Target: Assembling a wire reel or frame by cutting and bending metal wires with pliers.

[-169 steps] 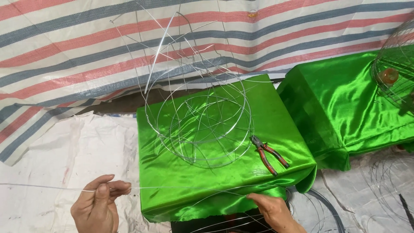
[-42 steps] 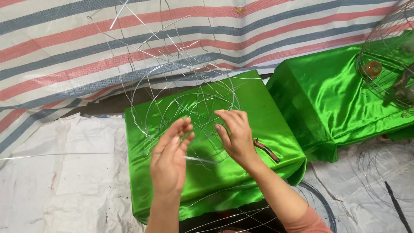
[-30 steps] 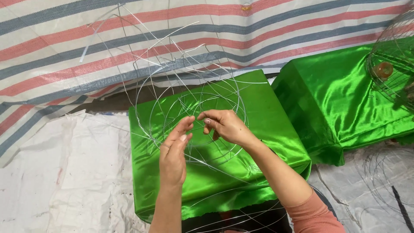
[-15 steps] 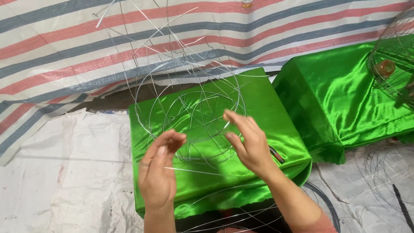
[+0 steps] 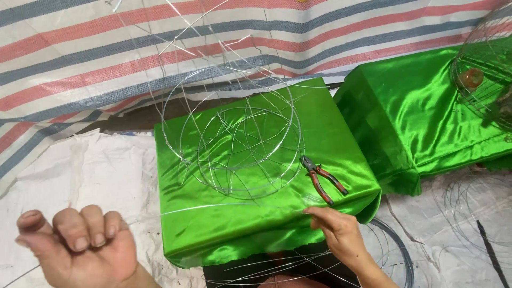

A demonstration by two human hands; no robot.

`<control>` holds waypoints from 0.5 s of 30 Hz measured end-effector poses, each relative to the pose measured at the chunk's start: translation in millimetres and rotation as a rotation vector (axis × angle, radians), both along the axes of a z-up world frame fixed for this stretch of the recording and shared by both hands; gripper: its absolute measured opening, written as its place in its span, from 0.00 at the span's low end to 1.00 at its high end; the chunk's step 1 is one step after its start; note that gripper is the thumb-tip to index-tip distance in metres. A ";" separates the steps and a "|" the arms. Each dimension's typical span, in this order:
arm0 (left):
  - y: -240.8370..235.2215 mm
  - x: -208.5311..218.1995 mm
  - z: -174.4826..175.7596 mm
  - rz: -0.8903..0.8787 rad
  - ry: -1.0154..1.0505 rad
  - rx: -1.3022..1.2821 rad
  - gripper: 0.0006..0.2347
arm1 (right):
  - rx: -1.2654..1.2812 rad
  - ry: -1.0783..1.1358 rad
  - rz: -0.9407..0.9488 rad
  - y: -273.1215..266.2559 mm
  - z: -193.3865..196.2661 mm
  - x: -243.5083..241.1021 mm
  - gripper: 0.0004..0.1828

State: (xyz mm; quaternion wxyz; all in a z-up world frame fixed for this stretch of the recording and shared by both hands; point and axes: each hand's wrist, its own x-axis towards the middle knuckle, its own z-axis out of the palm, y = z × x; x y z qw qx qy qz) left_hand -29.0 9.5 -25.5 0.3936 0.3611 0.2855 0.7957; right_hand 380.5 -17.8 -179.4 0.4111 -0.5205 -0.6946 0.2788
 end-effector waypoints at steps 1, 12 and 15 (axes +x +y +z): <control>-1.9 -9.6 -4.7 0.061 -0.007 -0.071 0.14 | -0.074 -0.024 0.012 1.4 -3.0 1.3 0.15; 11.5 115.8 -66.7 -0.377 1.123 -0.028 0.27 | -0.094 0.187 0.387 -13.4 22.9 -74.7 0.10; 22.3 121.5 -64.9 -0.422 1.052 -0.113 0.18 | -0.089 0.200 0.442 -4.1 17.8 -62.7 0.15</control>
